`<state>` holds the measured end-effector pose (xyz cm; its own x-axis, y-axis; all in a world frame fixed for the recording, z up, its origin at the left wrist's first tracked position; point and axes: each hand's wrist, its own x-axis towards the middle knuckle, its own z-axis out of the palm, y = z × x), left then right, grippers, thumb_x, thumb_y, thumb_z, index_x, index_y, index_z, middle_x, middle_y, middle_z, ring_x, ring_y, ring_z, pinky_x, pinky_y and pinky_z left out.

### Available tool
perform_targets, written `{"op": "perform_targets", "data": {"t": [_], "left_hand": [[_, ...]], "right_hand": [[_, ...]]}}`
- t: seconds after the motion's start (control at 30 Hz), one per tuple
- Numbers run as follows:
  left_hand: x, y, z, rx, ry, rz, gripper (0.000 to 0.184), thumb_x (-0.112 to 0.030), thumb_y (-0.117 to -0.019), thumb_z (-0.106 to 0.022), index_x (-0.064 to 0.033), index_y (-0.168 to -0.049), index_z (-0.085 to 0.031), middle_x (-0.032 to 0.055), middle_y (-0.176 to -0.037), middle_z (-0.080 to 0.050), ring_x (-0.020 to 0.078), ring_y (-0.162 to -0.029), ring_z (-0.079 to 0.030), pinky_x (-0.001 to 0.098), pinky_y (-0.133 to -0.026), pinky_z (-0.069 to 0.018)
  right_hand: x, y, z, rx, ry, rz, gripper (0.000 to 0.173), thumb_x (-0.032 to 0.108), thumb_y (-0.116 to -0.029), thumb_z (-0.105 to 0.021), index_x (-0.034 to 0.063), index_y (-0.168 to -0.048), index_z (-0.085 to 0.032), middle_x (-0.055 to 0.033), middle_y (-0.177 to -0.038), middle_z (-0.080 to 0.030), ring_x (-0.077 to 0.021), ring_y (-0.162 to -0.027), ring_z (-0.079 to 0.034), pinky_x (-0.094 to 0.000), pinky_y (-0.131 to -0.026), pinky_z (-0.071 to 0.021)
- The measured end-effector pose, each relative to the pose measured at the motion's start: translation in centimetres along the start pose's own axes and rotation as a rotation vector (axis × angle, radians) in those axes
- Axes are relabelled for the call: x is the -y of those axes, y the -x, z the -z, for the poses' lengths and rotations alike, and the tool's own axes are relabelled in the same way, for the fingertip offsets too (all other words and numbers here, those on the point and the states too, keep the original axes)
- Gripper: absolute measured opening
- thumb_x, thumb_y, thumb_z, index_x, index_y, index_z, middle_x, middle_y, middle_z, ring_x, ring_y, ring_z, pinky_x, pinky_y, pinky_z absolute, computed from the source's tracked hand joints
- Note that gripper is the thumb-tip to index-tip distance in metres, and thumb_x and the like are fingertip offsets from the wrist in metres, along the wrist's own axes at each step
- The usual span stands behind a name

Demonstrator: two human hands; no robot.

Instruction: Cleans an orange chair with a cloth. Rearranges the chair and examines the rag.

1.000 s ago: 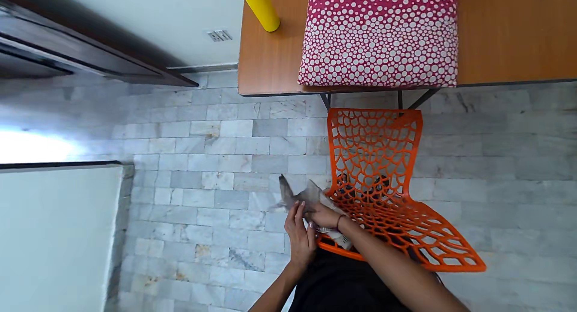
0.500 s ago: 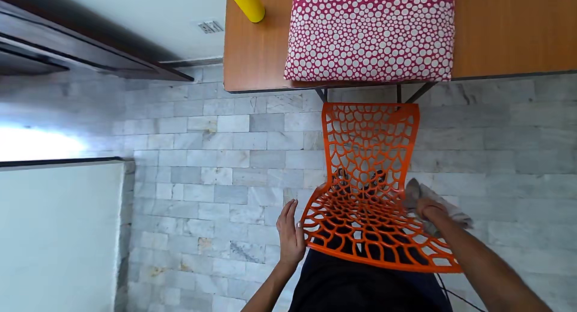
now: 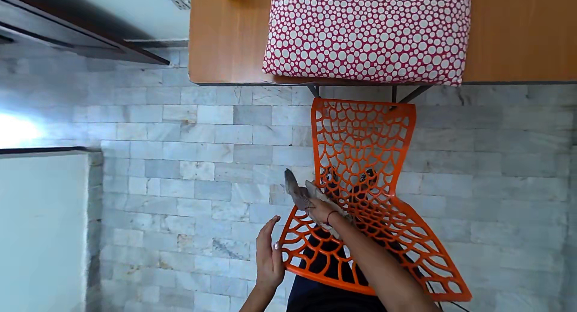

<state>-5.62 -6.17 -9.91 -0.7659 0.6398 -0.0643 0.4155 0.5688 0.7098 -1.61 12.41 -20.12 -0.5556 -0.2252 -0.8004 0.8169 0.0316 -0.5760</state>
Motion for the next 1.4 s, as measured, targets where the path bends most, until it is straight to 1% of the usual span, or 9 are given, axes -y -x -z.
{"op": "perform_targets", "data": {"t": [0.2,0.27,0.4,0.6,0.8,0.93,1.07,1.27,1.4], "left_hand": [[0.1,0.0,0.3,0.057,0.018,-0.004,0.079,-0.059,-0.1065,-0.017,0.006,-0.139,-0.05,0.0205,-0.122,-0.067,0.0207,-0.12,-0.061,0.0343,-0.108,-0.0422],[0.1,-0.1,0.3,0.064,0.035,-0.005,0.08,-0.06,-0.1063,-0.017,0.0057,-0.139,-0.05,0.0212,-0.122,-0.067,0.0207,-0.12,-0.061,0.0341,-0.108,-0.0429],[0.3,-0.1,0.2,0.056,0.086,-0.016,0.076,-0.059,-0.1067,-0.019,0.0025,-0.141,-0.048,0.0192,-0.125,-0.066,0.0138,-0.123,-0.058,0.0271,-0.108,-0.0416],[0.3,0.0,0.3,0.08,0.061,-0.017,0.078,-0.059,-0.1063,-0.017,0.0035,-0.133,-0.056,0.0201,-0.119,-0.068,0.0165,-0.117,-0.062,0.0279,-0.105,-0.0442],[0.5,-0.2,0.4,0.127,0.067,-0.048,0.078,-0.057,-0.1072,-0.014,0.0012,-0.123,-0.064,0.016,-0.106,-0.071,0.0154,-0.106,-0.065,0.027,-0.1,-0.0479],[0.9,-0.2,0.5,0.15,0.048,-0.08,0.077,-0.054,-0.1076,-0.013,-0.0009,-0.117,-0.068,0.0149,-0.105,-0.073,0.0175,-0.105,-0.067,0.0297,-0.098,-0.049],[0.8,-0.4,0.4,0.155,0.044,-0.092,0.076,-0.053,-0.1076,-0.014,-0.0013,-0.115,-0.07,0.0146,-0.103,-0.074,0.019,-0.103,-0.068,0.0321,-0.096,-0.0501],[0.7,-1.0,0.5,0.194,0.017,-0.128,0.075,-0.046,-0.1071,-0.015,0.0003,-0.106,-0.074,0.0168,-0.101,-0.075,0.0272,-0.098,-0.07,0.0413,-0.093,-0.052],[0.7,-1.1,0.7,0.221,0.011,-0.133,0.069,-0.04,-0.1053,-0.019,0.0012,-0.104,-0.075,0.0182,-0.102,-0.075,0.0307,-0.098,-0.071,0.0447,-0.091,-0.0522]], "right_hand": [[-10.7,5.6,6.5,0.085,0.427,-0.406,0.047,0.014,-0.1044,-0.055,-0.0015,-0.148,-0.05,-0.0284,-0.15,-0.051,-0.0439,-0.141,-0.048,-0.0613,-0.115,-0.0366],[-12.2,9.0,9.4,0.032,0.567,-0.651,0.039,0.013,-0.1023,-0.058,-0.0066,-0.136,-0.059,-0.0297,-0.143,-0.056,-0.0459,-0.134,-0.054,-0.0633,-0.107,-0.0433],[-14.7,11.1,12.1,-0.117,0.587,-0.914,0.038,0.018,-0.1033,-0.056,-0.0063,-0.132,-0.062,-0.0269,-0.143,-0.058,-0.0424,-0.134,-0.055,-0.0613,-0.106,-0.0439],[-8.6,4.9,6.0,0.0,0.376,-0.693,0.047,0.028,-0.1064,-0.051,-0.004,-0.139,-0.057,-0.0271,-0.146,-0.055,-0.042,-0.137,-0.052,-0.0627,-0.108,-0.041],[0.3,-1.9,1.4,0.062,0.089,-0.181,0.047,0.029,-0.1111,-0.044,-0.0035,-0.143,-0.055,-0.0283,-0.145,-0.055,-0.0403,-0.139,-0.051,-0.0571,-0.116,-0.0354],[-0.5,-2.0,1.5,0.095,0.042,-0.073,0.044,0.021,-0.1115,-0.045,-0.0027,-0.149,-0.049,-0.0292,-0.149,-0.051,-0.0403,-0.141,-0.048,-0.0547,-0.118,-0.0331],[-7.3,3.2,6.0,0.211,0.336,-0.316,0.051,0.025,-0.1131,-0.039,-0.0121,-0.147,-0.045,-0.0348,-0.152,-0.045,-0.0455,-0.146,-0.041,-0.0568,-0.121,-0.0281],[-11.8,12.2,12.0,0.126,0.617,-0.813,0.042,0.021,-0.106,-0.05,-0.0111,-0.131,-0.059,-0.0305,-0.144,-0.055,-0.0442,-0.137,-0.051,-0.0648,-0.107,-0.0399],[-8.8,11.7,10.2,0.175,0.615,-0.716,0.045,0.022,-0.1077,-0.047,-0.0137,-0.132,-0.058,-0.0327,-0.145,-0.053,-0.0448,-0.138,-0.049,-0.0627,-0.111,-0.0381]]}}
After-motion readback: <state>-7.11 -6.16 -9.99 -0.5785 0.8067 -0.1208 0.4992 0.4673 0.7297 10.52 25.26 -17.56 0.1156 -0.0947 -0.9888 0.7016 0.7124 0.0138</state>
